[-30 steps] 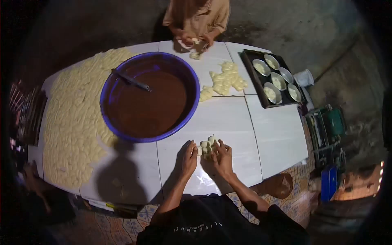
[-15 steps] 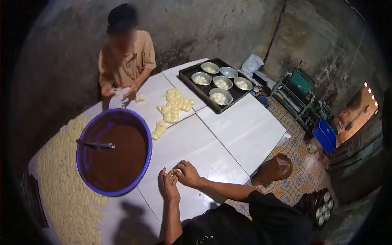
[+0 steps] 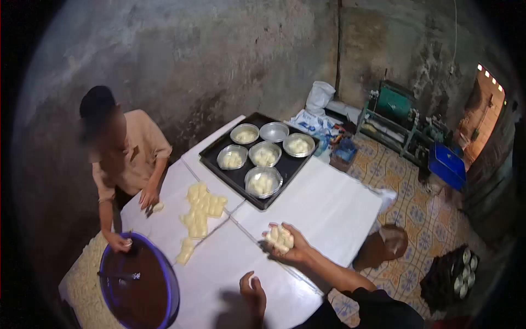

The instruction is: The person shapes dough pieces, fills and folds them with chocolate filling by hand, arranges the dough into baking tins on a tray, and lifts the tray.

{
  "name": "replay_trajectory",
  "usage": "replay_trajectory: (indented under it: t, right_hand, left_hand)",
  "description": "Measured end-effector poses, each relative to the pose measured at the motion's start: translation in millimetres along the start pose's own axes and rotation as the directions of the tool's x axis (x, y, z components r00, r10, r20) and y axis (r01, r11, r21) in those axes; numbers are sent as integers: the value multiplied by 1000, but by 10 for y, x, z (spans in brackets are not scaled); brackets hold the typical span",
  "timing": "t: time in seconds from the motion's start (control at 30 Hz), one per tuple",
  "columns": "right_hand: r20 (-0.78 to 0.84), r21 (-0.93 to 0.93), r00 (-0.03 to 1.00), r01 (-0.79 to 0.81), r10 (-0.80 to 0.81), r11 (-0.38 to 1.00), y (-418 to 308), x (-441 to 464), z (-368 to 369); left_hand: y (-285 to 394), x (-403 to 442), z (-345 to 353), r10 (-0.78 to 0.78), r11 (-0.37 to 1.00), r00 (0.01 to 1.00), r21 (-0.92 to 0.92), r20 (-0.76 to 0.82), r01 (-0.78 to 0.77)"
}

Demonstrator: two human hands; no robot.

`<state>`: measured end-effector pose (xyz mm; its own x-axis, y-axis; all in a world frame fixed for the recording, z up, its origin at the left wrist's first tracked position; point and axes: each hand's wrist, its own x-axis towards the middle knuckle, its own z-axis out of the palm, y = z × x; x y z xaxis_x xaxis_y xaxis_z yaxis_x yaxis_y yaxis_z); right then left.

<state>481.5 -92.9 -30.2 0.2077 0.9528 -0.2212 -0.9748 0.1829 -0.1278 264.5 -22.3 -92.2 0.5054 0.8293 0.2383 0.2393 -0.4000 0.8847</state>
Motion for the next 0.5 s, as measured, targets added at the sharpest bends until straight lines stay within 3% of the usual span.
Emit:
replay_trajectory:
  t: [0.03,0.07,0.1,0.2,0.3,0.33,0.37,0.4,0.43,0.47,0.5]
  right_hand:
    - [56,-130,994,102,-95,986,-483,181,-118]
    - [-11,-253,985,163,-171,954,-922,271,-35]
    - [36,-260,972,234,-233,937,-1332,418,-65]
    - [-104,-651,872,304,-479,695,-2383,887,297]
    - [-180,-727,833,245,-523,641,-3256,1692,368]
    - [-34,-754,808,366,-588,546,-3527,2067,303]
    - [-56,-835,753,325,-656,444,-3619,2180,562]
    - [57,-895,761,326,-647,305,-3963,2559,336]
    - [154,-928,660,353,-735,123,-4178,2969,188]
    - [73,-982,597,181,-799,45,-4284,3168,116]
    - [29,-1000,525,9,-851,-29,-4451,3515,-159]
  left_hand:
    - [-7,89,268,58,991,997,126,-49,-52]
    - [-8,170,490,118,961,989,260,-94,-91]
    - [-24,202,618,177,907,978,404,-110,-119]
    - [112,296,805,213,834,974,535,-82,-137]
    - [274,323,946,229,746,969,657,-96,-111]
    - [221,343,990,240,708,965,699,-102,-102]
    - [-155,297,932,231,817,973,544,-4,-192]
    - [-110,352,969,172,750,985,645,28,-149]
    - [22,378,1004,106,669,993,735,55,-112]
    - [87,391,1037,31,576,996,813,80,-83]
    - [9,389,1090,36,579,999,814,33,-48]
